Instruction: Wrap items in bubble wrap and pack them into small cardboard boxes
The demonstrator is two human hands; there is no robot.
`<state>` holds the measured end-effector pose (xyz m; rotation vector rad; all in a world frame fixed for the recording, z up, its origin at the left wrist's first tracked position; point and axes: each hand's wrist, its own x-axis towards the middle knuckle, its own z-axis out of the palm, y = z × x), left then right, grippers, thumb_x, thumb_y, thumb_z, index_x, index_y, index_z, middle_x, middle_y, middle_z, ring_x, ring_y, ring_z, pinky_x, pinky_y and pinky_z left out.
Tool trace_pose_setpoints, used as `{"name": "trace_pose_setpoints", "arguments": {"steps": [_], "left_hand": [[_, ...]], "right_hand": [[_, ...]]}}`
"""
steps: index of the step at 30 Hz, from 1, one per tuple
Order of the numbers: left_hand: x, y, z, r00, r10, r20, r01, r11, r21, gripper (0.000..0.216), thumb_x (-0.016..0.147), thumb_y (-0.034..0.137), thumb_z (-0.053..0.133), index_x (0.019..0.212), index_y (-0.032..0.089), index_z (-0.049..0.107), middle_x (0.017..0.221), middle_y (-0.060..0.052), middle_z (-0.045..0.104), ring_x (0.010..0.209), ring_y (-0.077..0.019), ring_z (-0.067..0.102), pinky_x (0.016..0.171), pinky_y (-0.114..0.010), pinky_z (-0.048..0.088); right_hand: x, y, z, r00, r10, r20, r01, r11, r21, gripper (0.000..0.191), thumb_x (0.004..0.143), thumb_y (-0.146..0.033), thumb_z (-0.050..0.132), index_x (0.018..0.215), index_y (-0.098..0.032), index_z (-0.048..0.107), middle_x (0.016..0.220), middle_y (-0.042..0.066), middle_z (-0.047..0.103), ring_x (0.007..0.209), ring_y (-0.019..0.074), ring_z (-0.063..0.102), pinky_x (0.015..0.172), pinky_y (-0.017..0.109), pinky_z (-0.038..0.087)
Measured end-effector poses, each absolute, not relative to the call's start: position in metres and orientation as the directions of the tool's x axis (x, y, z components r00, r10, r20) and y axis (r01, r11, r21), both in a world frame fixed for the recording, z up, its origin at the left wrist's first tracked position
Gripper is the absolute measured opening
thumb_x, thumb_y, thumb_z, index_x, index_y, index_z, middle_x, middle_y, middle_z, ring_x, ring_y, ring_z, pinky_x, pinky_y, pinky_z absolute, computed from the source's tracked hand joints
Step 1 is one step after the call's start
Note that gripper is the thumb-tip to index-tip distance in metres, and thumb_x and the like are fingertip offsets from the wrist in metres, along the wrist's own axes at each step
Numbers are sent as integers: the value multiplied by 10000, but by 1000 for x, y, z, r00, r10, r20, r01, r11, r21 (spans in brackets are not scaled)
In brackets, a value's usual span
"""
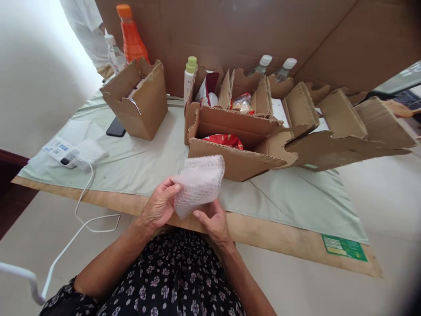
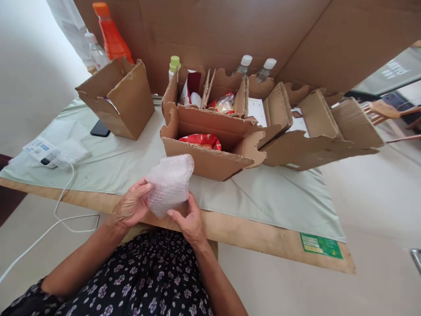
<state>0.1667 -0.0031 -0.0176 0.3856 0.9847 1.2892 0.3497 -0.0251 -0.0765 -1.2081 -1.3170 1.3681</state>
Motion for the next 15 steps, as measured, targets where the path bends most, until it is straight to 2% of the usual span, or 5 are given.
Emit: {"name": "trace_pose_setpoints", "arguments": {"steps": [3, 7, 11, 13, 15], "left_hand": [[149, 4, -15, -261, 913, -315, -541, 132, 831, 310, 584, 297, 908, 764, 191, 679, 832, 7, 746, 772, -147, 677, 763, -275, 542], [108, 10, -13, -546, 828, -127, -335, -77, 939, 267, 591, 272, 860, 730, 189, 648, 762, 35, 715, 753, -117, 648, 785, -250, 515], [99, 8, -24, -533, 840, -104, -113, 51, 992, 276, 622, 307, 822, 770, 189, 621, 682, 45, 668, 640, -116, 606, 692, -257, 487], [105, 6, -35, -475, 870, -131, 3, 150, 989, 297, 651, 358, 784, 833, 196, 614, 673, 44, 655, 608, -127, 589, 643, -265, 463], [108, 4, -46, -397, 909, -130, 206, 226, 952, 330, 686, 383, 729, 939, 197, 628, 647, 51, 623, 595, -144, 573, 630, -278, 442]], "right_hand": [[365, -29, -66, -301, 933, -197, -1, -207, -978, 394, 821, -568, 764, 981, -209, 742, 936, 56, 766, 837, 225, 701, 790, 358, 579], [434, -27, -40, -228, 940, -252, 160, -219, -962, 353, 775, -516, 817, 923, -206, 736, 820, 35, 737, 703, 177, 654, 647, 277, 525], [493, -10, -26, -48, 967, -251, 349, -219, -911, 416, 741, -536, 821, 989, -214, 732, 759, 24, 698, 645, 170, 607, 584, 275, 476], [503, 2, -30, 0, 980, -199, 464, -176, -868, 431, 751, -553, 792, 1004, -210, 735, 740, 19, 683, 650, 178, 601, 612, 294, 482], [505, 15, -41, 41, 992, -117, 597, -118, -793, 436, 762, -563, 754, 1011, -206, 738, 765, 31, 704, 698, 204, 628, 688, 334, 513]]}}
